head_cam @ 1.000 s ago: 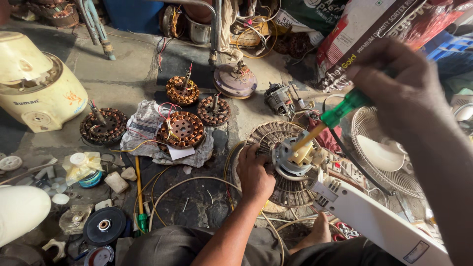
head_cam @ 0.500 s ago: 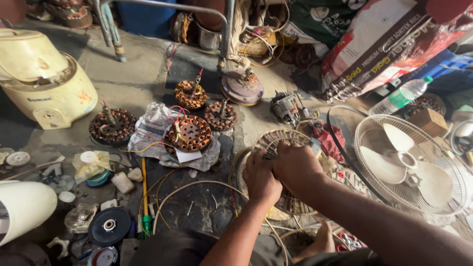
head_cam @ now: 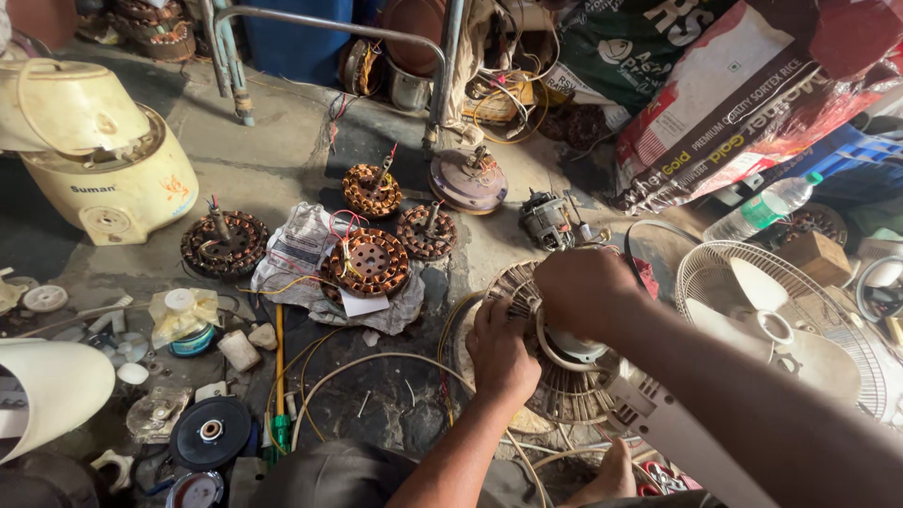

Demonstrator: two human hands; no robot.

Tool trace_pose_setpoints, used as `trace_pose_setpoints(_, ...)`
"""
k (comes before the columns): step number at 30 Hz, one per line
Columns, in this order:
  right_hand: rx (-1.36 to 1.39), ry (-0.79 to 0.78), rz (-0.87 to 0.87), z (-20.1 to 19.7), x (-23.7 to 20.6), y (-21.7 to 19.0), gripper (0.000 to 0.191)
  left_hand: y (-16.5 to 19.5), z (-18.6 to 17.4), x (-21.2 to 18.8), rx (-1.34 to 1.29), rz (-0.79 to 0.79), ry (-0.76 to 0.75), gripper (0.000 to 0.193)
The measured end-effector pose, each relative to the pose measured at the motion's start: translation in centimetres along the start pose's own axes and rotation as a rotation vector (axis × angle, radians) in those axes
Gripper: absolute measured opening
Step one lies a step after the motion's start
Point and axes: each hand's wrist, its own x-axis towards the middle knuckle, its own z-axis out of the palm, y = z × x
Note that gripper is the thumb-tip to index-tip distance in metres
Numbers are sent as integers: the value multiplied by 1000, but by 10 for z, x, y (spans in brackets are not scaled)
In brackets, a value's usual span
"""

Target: The person sits on the floor of a cluttered repair workshop and repairs a pedestal fan motor, using screwdrivers to unscrew and pry components from the motor housing. They reposition the fan head, handle the motor winding parts around them, and continue working on the assembly with the screwdriver.

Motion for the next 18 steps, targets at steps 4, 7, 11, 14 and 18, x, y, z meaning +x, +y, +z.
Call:
trace_pose_setpoints(4, 470, 181, 29, -4, -28, 37, 21, 5, -20, -2, 12, 168, 129, 25)
trace_pose_setpoints(7, 778, 525, 16, 21, -57, 44, 27, 15, -44, 2, -40, 215, 269, 21)
trace_pose_setpoints(11, 1042, 506, 293, 61, -90, 25, 29, 42, -80, 4, -198, 456, 311, 17)
trace_pose_setpoints(14, 1161, 500, 411, 75, -104, 5, 25, 67, -105, -9, -166, 532, 253, 13)
trace_pose_setpoints(18, 1217, 658, 340, 76, -111, -11, 21, 89, -130, -27, -115, 497, 227, 13)
